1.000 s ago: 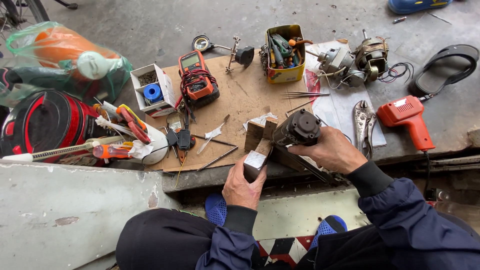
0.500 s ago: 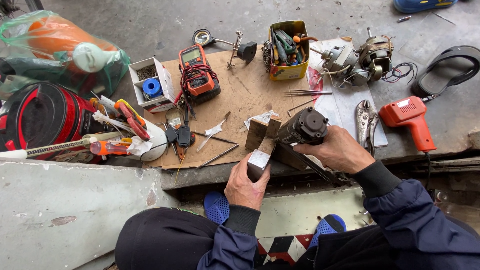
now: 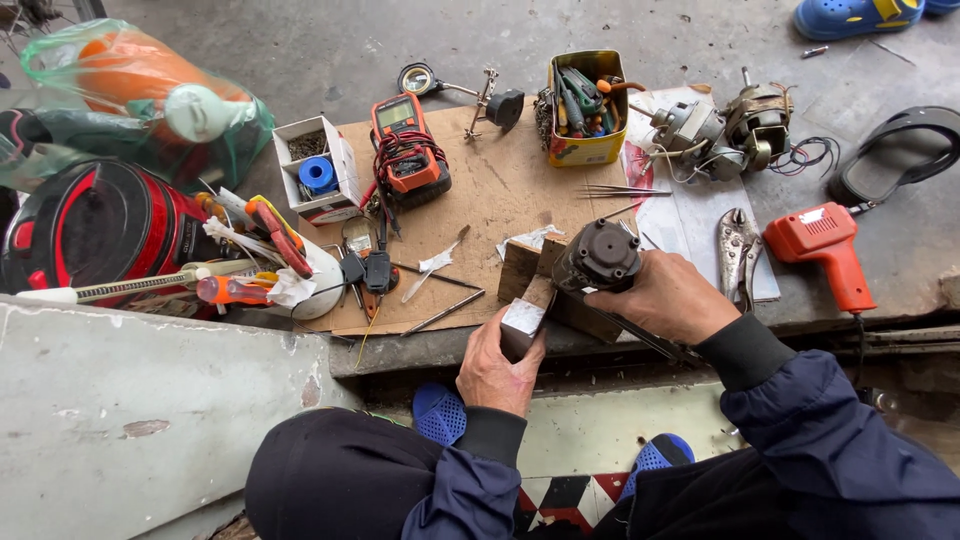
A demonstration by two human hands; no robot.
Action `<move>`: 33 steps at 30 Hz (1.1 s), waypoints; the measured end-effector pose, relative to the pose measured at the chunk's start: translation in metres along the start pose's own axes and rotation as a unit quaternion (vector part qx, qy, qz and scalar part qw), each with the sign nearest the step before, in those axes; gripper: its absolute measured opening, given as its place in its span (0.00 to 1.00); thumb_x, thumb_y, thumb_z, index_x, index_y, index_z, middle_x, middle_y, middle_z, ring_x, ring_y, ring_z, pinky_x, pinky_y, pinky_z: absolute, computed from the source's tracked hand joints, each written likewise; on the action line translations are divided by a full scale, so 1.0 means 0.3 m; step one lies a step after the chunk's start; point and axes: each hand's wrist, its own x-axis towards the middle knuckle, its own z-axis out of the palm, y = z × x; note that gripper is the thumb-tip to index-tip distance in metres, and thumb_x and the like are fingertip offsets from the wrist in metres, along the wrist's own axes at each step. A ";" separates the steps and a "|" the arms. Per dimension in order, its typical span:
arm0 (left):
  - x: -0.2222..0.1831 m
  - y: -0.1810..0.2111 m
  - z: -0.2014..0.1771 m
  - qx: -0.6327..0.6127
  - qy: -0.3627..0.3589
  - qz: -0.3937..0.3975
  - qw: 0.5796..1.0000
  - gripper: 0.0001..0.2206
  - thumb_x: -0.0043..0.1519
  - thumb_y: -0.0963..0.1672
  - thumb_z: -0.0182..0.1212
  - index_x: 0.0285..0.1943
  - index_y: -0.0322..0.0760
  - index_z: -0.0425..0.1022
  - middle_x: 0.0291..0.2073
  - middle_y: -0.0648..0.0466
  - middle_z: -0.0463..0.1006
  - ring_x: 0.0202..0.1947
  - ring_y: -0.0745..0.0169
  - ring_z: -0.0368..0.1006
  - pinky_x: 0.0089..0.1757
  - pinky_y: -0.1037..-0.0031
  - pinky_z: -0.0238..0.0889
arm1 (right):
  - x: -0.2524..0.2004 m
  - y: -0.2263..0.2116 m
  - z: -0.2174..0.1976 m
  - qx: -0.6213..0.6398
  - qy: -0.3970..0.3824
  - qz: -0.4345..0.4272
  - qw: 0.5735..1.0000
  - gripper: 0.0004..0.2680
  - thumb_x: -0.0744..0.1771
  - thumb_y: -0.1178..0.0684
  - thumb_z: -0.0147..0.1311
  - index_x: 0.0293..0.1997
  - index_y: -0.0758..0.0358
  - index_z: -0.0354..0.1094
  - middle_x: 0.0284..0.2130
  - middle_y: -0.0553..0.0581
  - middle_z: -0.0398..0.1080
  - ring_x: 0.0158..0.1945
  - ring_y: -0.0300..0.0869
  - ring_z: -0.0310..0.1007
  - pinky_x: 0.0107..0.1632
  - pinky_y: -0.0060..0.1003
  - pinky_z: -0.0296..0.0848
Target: Assembling small wooden components using a pneumatic nail gun
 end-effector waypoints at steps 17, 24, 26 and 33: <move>0.169 0.004 -0.059 -0.116 -0.063 -0.265 0.955 0.32 0.48 0.64 0.80 0.54 0.50 0.87 0.47 0.54 0.88 0.56 0.50 0.83 0.55 0.59 0.76 | -0.196 0.182 -0.056 0.103 0.218 -0.101 0.965 0.10 0.64 0.46 0.77 0.34 0.60 0.84 0.27 0.67 0.83 0.41 0.57 0.86 0.56 0.51 0.80; 0.154 0.086 -0.099 -0.593 -0.083 -0.539 0.592 0.24 0.53 0.47 0.79 0.57 0.37 0.79 0.49 0.45 0.86 0.45 0.49 0.84 0.43 0.63 0.82 | -0.287 0.147 -0.083 0.141 0.196 -0.294 0.925 0.16 0.63 0.56 0.74 0.56 0.63 0.82 0.56 0.50 0.82 0.55 0.26 0.72 0.66 0.28 0.73; 0.138 0.040 -0.058 -0.578 -0.105 -0.588 0.556 0.24 0.53 0.51 0.80 0.56 0.43 0.80 0.46 0.47 0.86 0.41 0.54 0.84 0.37 0.71 0.82 | -0.272 0.166 -0.070 0.096 0.129 -0.191 0.968 0.16 0.62 0.47 0.73 0.52 0.62 0.84 0.41 0.55 0.89 0.38 0.34 0.83 0.48 0.33 0.85; 0.112 -0.013 -0.028 -0.608 -0.102 -0.625 0.479 0.27 0.57 0.47 0.81 0.59 0.33 0.72 0.49 0.43 0.78 0.48 0.41 0.83 0.46 0.61 0.86 | -0.225 0.077 -0.026 0.119 0.131 -0.095 0.980 0.11 0.63 0.48 0.78 0.44 0.60 0.86 0.36 0.67 0.87 0.48 0.62 0.88 0.61 0.56 0.81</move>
